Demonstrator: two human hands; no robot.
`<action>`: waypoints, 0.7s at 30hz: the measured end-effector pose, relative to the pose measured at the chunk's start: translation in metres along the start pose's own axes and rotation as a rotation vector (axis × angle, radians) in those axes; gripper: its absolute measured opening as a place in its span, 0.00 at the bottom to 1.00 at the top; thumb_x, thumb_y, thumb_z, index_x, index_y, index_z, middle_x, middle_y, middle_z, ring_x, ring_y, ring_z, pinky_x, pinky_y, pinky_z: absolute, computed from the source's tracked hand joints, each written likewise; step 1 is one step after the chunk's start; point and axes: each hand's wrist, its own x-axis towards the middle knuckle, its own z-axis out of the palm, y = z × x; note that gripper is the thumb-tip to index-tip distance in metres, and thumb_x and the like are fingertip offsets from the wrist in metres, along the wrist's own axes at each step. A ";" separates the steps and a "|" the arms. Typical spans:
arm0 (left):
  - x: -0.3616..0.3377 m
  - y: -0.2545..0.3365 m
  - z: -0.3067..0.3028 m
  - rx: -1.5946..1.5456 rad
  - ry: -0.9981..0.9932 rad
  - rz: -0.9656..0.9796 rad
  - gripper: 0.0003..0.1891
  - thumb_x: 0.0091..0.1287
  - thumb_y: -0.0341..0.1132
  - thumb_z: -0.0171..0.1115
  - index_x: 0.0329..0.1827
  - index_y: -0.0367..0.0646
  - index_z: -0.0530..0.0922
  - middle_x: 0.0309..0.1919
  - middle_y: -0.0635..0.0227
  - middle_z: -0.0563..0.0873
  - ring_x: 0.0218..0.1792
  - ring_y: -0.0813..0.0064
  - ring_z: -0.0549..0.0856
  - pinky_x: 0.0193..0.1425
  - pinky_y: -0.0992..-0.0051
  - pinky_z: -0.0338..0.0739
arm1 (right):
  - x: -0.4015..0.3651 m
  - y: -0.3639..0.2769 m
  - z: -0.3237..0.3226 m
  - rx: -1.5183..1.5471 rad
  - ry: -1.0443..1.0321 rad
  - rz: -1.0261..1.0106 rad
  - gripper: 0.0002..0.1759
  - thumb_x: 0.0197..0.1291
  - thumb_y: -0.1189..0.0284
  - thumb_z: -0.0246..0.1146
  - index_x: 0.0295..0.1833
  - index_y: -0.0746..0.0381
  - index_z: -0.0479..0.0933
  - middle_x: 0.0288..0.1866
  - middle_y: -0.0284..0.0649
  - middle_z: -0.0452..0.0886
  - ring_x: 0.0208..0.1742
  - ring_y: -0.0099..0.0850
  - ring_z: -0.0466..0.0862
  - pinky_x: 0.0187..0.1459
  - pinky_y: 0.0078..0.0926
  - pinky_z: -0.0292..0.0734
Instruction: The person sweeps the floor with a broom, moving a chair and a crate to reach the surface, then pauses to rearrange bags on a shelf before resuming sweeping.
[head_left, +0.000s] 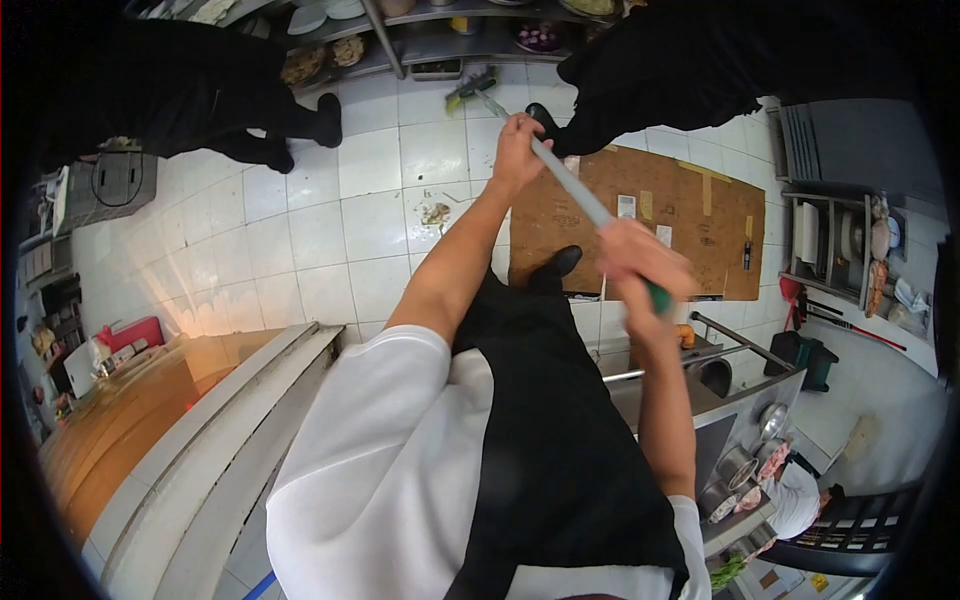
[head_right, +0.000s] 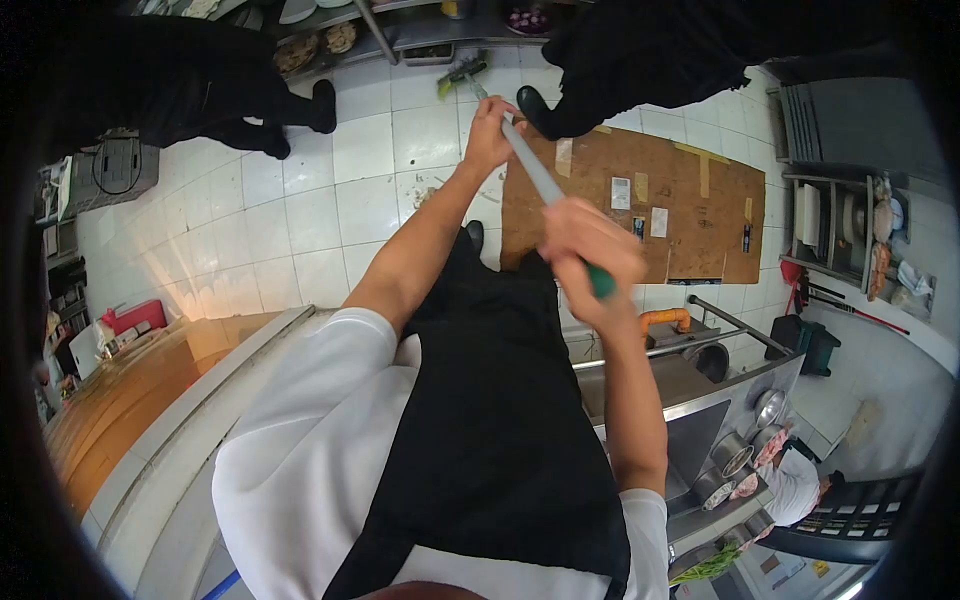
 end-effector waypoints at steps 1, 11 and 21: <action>0.004 -0.018 0.012 0.009 0.166 -0.065 0.23 0.54 0.38 0.76 0.53 0.42 0.82 0.69 0.42 0.76 0.64 0.46 0.80 0.67 0.61 0.77 | -0.001 0.024 0.017 0.035 -0.012 0.004 0.04 0.47 0.86 0.58 0.30 0.71 0.78 0.29 0.46 0.81 0.37 0.44 0.85 0.53 0.41 0.82; 0.009 -0.043 0.033 0.172 -0.316 -0.033 0.20 0.58 0.45 0.74 0.51 0.46 0.84 0.64 0.50 0.81 0.68 0.47 0.75 0.69 0.54 0.72 | -0.037 0.059 0.052 0.052 0.457 0.197 0.08 0.59 0.86 0.52 0.37 0.71 0.79 0.31 0.44 0.82 0.38 0.34 0.83 0.53 0.36 0.79; -0.106 0.113 -0.050 0.003 -0.589 0.056 0.27 0.67 0.50 0.66 0.15 0.39 0.78 0.16 0.49 0.80 0.24 0.43 0.82 0.35 0.50 0.76 | -0.015 -0.102 -0.022 0.398 0.308 0.164 0.09 0.66 0.75 0.62 0.33 0.67 0.74 0.22 0.40 0.74 0.23 0.28 0.73 0.32 0.32 0.75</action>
